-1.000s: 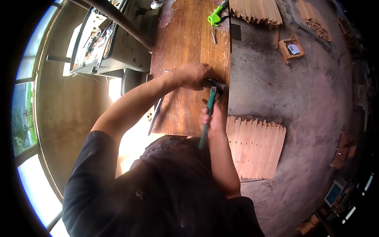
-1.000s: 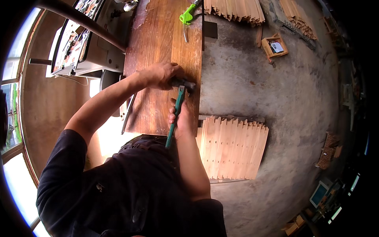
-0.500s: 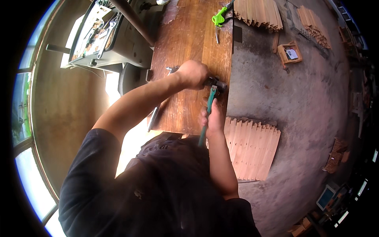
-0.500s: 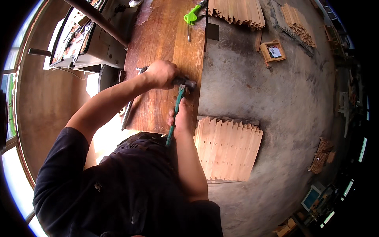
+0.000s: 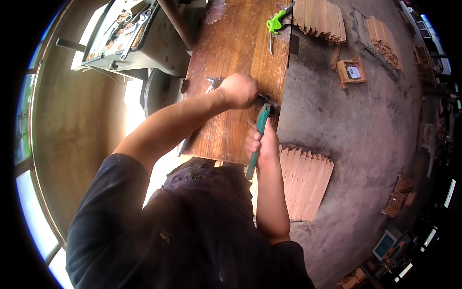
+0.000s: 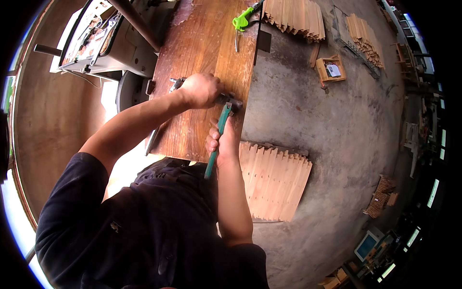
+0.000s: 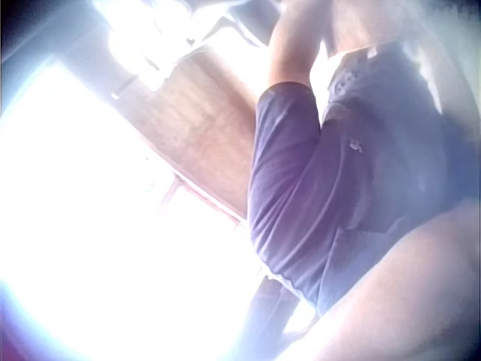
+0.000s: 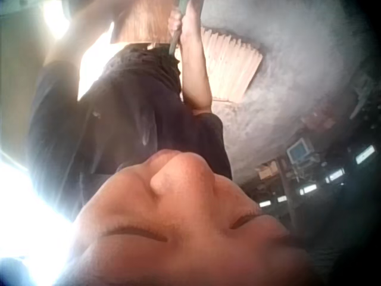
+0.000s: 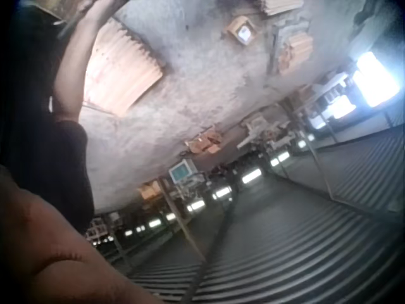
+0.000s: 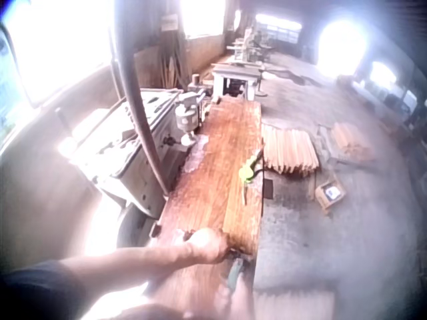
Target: The person uses a hammer and a wrench to strike and adjust a metal tool held in a green clamp on a wooden workbench. The person repeatedly hits the tool with the hammer and uses the wrench to tighten or loosen parts of the tool.
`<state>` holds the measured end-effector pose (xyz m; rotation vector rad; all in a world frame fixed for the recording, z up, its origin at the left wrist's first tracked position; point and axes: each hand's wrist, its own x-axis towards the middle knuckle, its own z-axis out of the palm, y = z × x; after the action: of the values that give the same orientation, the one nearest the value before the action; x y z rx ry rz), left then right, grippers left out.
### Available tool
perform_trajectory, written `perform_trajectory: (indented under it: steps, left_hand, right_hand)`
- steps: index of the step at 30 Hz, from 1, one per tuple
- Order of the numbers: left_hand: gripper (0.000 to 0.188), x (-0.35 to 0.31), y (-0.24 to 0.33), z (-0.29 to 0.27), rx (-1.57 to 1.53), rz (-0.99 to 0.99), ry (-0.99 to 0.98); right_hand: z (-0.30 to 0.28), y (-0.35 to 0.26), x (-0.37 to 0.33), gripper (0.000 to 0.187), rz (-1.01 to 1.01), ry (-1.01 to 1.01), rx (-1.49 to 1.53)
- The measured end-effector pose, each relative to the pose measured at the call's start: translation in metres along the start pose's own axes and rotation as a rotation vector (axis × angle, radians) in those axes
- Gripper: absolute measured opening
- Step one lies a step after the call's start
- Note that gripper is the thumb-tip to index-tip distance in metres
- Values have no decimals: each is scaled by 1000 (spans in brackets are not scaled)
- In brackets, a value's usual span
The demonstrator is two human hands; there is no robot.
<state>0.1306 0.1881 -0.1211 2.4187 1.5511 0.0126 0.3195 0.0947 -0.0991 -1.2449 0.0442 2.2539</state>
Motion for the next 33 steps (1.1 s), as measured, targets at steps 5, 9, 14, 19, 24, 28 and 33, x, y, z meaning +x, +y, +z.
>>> perform_trajectory:
  steps: [5,9,14,19,24,28,33]
  left_hand:
    - [24,-2,0,-15,-110,76,-7]
    - [42,-11,-14,-24,-179,169,137]
    - [68,-26,-17,-28,-105,-6,142]
    - [73,-33,-26,-51,-105,-215,-142]
    - [50,-35,-45,-22,-121,-184,-60]
    - [45,-31,-49,-21,-187,-169,-91]
    - [51,-34,-56,-24,-286,-116,-79]
  right_hand:
    - [-6,18,6,62,-158,64,-218]
    - [-10,26,10,65,-200,60,-235]
    - [-18,29,16,68,-207,23,-202]
    - [-16,30,17,67,-225,39,-227]
    - [-10,31,17,65,-235,72,-257]
    - [-10,33,19,65,-249,60,-268]
    - [-15,36,24,64,-305,38,-341]
